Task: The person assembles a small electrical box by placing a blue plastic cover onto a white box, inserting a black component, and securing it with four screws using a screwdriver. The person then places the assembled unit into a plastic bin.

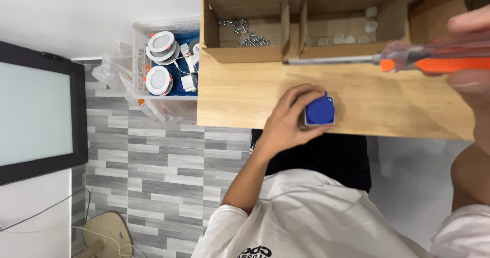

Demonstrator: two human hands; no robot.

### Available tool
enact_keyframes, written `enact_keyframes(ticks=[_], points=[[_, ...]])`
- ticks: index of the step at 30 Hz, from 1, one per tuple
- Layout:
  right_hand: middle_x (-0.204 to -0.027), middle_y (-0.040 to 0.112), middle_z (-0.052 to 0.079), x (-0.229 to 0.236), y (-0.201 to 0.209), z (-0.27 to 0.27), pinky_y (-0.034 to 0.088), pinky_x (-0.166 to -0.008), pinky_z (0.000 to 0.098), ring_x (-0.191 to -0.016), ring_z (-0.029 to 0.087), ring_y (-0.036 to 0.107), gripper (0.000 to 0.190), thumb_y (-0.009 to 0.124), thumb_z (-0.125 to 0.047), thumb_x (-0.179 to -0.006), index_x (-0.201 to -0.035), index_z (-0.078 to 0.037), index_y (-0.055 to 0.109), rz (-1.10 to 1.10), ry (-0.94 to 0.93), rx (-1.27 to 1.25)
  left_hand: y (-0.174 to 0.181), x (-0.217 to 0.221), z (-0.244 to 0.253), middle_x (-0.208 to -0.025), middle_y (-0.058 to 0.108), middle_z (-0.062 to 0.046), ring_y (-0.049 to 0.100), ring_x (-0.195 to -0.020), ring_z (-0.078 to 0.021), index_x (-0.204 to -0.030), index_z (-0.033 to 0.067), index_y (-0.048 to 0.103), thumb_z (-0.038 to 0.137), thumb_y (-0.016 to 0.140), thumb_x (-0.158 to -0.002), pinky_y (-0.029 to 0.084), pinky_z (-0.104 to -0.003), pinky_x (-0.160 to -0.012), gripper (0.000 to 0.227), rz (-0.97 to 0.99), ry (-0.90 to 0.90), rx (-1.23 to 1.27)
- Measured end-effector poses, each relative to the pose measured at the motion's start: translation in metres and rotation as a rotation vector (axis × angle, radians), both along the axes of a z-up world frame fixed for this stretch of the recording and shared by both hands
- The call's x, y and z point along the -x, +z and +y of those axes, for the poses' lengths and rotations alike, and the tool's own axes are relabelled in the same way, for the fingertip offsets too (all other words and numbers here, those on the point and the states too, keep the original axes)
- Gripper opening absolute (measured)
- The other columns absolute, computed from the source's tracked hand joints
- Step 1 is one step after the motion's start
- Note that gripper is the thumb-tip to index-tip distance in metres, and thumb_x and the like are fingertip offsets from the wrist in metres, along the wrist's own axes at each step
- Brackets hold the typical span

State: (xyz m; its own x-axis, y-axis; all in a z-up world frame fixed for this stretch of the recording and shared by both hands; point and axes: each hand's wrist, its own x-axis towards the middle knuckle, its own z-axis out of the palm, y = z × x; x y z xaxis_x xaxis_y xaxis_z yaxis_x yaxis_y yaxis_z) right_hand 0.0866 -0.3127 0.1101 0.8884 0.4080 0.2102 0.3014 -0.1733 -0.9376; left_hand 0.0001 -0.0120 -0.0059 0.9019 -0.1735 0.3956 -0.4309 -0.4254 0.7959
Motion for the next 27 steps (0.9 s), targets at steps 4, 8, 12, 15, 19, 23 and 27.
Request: enact_keyframes(ticks=[4,8,12,15,19,23,27], points=[[-0.165,0.047,0.036,-0.026,0.003,0.028,0.050,-0.136,0.0538,-0.148,0.046,0.056,0.054,0.050,-0.005,-0.124,-0.171,0.020,0.040,-0.110,-0.054,0.179,-0.001,-0.001,-0.002,-0.154,0.054,-0.015,0.062,-0.145,-0.0357,-0.150,0.0154,0.057,0.026,0.088,-0.092,0.055,-0.047,-0.127,0.067,-0.005,0.035,-0.021],[-0.153,0.069,0.043,-0.033,0.052,0.085,0.059,-0.127,0.0492,-0.138,0.048,0.076,0.036,0.069,0.017,-0.129,-0.160,0.030,0.057,-0.299,0.043,0.281,0.000,-0.004,-0.004,-0.156,0.048,-0.019,0.056,-0.151,-0.0431,-0.148,0.0126,0.058,0.009,0.076,-0.093,0.058,-0.053,-0.128,0.059,-0.073,0.051,0.022],[-0.147,0.065,0.044,-0.060,0.021,0.106,0.067,-0.107,0.0522,-0.128,0.054,0.079,0.034,0.074,0.017,-0.119,-0.122,0.010,0.041,-0.467,0.158,0.092,0.009,-0.007,-0.001,-0.158,0.050,-0.024,0.059,-0.151,-0.0479,-0.148,0.0126,0.056,0.004,0.071,-0.095,0.054,-0.057,-0.130,0.056,-0.084,0.049,-0.018],[-0.137,0.071,0.045,-0.066,0.020,0.126,0.065,-0.101,0.0463,-0.129,0.051,0.078,0.026,0.083,0.019,-0.112,-0.110,0.017,0.057,-0.431,0.142,0.155,0.009,-0.009,-0.003,-0.155,0.053,-0.024,0.062,-0.146,-0.0464,-0.144,0.0131,0.056,0.002,0.070,-0.094,0.055,-0.057,-0.125,0.053,-0.118,0.082,-0.025],[-0.136,0.079,0.026,-0.076,0.007,0.137,0.057,-0.104,0.0348,-0.127,0.034,0.073,0.009,0.083,0.009,-0.115,-0.115,0.009,0.073,-0.467,0.134,0.290,0.012,-0.013,-0.003,-0.153,0.054,-0.021,0.065,-0.145,-0.0466,-0.143,0.0135,0.057,0.007,0.076,-0.102,0.056,-0.055,-0.124,0.045,-0.129,0.102,-0.043],[-0.139,0.082,0.003,-0.082,-0.002,0.139,0.044,-0.092,0.0186,-0.129,0.015,0.071,0.007,0.078,-0.007,-0.118,-0.121,-0.010,0.084,-0.514,0.120,0.527,0.010,-0.013,-0.003,-0.152,0.056,-0.021,0.067,-0.143,-0.0444,-0.143,0.0137,0.057,0.015,0.079,-0.107,0.058,-0.052,-0.118,0.042,-0.148,0.119,-0.091],[-0.140,0.082,0.000,-0.085,-0.010,0.141,0.042,-0.085,0.0164,-0.131,0.013,0.071,0.013,0.081,-0.011,-0.119,-0.130,-0.008,0.086,-0.527,0.095,0.590,0.010,-0.015,-0.003,-0.149,0.057,-0.022,0.069,-0.140,-0.0462,-0.141,0.0132,0.058,0.013,0.080,-0.106,0.058,-0.052,-0.118,0.041,-0.156,0.122,-0.079]])
